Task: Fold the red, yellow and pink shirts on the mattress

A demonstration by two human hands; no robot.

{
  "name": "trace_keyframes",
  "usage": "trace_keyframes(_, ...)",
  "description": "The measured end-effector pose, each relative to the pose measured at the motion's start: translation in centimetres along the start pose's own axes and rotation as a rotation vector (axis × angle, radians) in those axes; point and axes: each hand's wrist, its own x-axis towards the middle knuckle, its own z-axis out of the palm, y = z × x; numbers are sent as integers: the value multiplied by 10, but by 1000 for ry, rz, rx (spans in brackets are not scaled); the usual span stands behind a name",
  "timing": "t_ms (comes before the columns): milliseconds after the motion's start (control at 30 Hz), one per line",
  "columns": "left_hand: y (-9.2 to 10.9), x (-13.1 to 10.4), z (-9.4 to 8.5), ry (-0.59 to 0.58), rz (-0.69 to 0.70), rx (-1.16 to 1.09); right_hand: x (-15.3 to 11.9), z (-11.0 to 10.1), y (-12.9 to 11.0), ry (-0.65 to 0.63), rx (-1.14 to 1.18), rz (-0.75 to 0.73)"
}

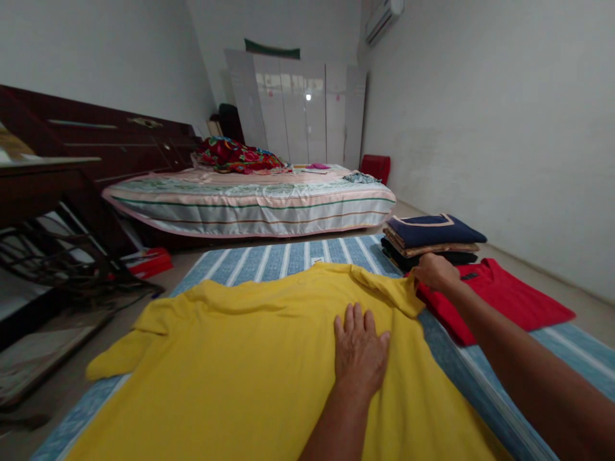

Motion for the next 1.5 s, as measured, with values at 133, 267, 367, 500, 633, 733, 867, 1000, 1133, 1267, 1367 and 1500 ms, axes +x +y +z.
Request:
trace_keyframes(133,0,0,2,-25,3,0,-20,8,5,-4,-94,-63)
trace_keyframes(267,0,1,1,-45,6,-4,-47,12,-9,164,-230,-345)
trace_keyframes(367,1,1,0,-56,0,-5,-57,18,-30,125,-225,-503)
trace_keyframes(500,1,0,1,-55,0,-16,-44,31,-59,-3,-144,-414)
trace_keyframes(633,0,0,2,-36,-3,-28,-21,38,-78,-62,-136,-368)
trace_keyframes(733,1,0,1,-52,-6,-38,-9,35,-81,-51,-146,-380)
trace_keyframes(867,2,-1,-1,-67,-12,-59,4,26,-75,-3,-172,-370)
trace_keyframes(1000,2,-2,-1,-65,-7,-65,18,23,-70,-13,-167,-354)
trace_keyframes(1133,1,-2,1,-54,-1,-52,31,27,-66,-80,-127,-316)
trace_keyframes(1267,2,-1,0,-73,-4,-50,38,26,-60,-177,-51,-312)
trace_keyframes(1367,2,-1,-2,-66,0,-52,33,21,-53,-277,34,-365)
trace_keyframes(1500,2,-1,-1,-54,4,-30,21,18,-40,-350,129,-424)
